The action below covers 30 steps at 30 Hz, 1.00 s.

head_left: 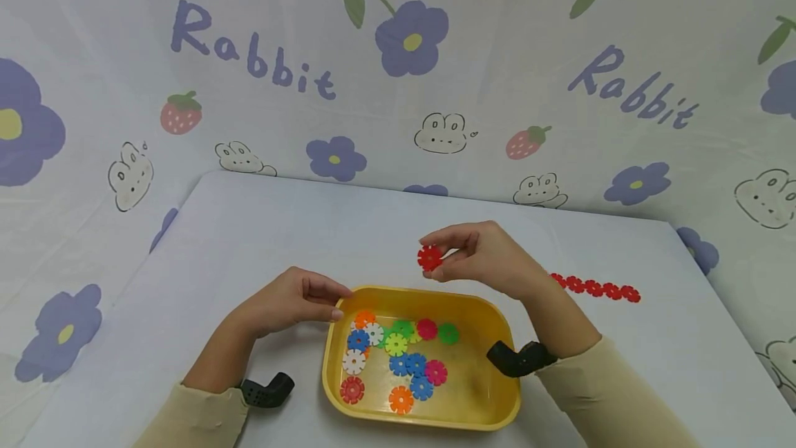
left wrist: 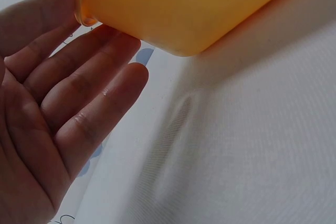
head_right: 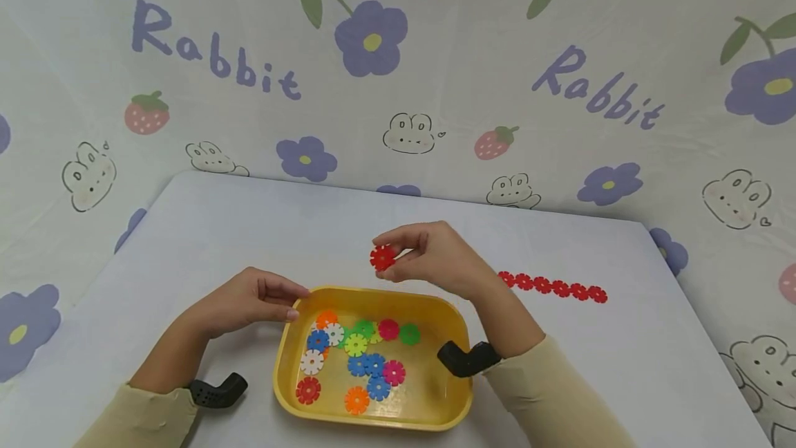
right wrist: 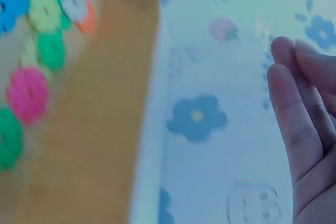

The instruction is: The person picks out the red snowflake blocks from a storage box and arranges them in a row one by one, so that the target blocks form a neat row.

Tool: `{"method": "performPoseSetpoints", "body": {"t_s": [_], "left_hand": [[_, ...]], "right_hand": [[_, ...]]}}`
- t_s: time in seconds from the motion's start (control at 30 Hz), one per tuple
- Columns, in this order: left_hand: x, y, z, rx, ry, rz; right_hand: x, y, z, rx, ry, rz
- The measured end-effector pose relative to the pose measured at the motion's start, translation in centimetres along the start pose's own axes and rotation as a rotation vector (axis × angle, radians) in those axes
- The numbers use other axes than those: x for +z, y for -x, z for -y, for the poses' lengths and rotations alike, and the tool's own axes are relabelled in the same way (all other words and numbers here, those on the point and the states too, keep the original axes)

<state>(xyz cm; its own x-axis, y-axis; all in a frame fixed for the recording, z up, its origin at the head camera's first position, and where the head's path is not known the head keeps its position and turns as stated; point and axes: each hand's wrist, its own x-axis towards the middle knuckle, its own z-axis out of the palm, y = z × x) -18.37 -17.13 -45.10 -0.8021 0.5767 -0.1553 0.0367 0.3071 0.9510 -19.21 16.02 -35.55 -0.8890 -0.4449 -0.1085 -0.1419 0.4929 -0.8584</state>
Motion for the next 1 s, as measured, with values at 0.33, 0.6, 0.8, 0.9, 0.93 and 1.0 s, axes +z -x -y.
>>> {"method": "performPoseSetpoints", "body": {"t_s": [0.33, 0.6, 0.8, 0.9, 0.93, 1.0], "left_hand": [[0.1, -0.1, 0.1, -0.009, -0.002, -0.008], [0.2, -0.1, 0.3, -0.026, 0.002, -0.01], [0.3, -0.1, 0.5, -0.017, -0.001, -0.007], [0.3, -0.1, 0.5, -0.009, 0.0, -0.005], [0.2, -0.1, 0.4, -0.007, 0.002, -0.004], [0.2, -0.1, 0.4, -0.004, 0.002, -0.002]], "right_hand": [[-6.2, 2.0, -4.5, 0.011, -0.047, -0.278], [-7.0, 1.1, -11.9, 0.245, 0.182, -0.246], [-5.4, -0.1, -14.6, 0.275, 0.338, -0.152], [-5.0, -0.8, -14.8, 0.218, 0.394, -0.15], [-4.9, -1.0, -14.8, 0.198, 0.406, -0.145], [-4.9, -1.3, -14.7, 0.179, 0.414, -0.136]]}}
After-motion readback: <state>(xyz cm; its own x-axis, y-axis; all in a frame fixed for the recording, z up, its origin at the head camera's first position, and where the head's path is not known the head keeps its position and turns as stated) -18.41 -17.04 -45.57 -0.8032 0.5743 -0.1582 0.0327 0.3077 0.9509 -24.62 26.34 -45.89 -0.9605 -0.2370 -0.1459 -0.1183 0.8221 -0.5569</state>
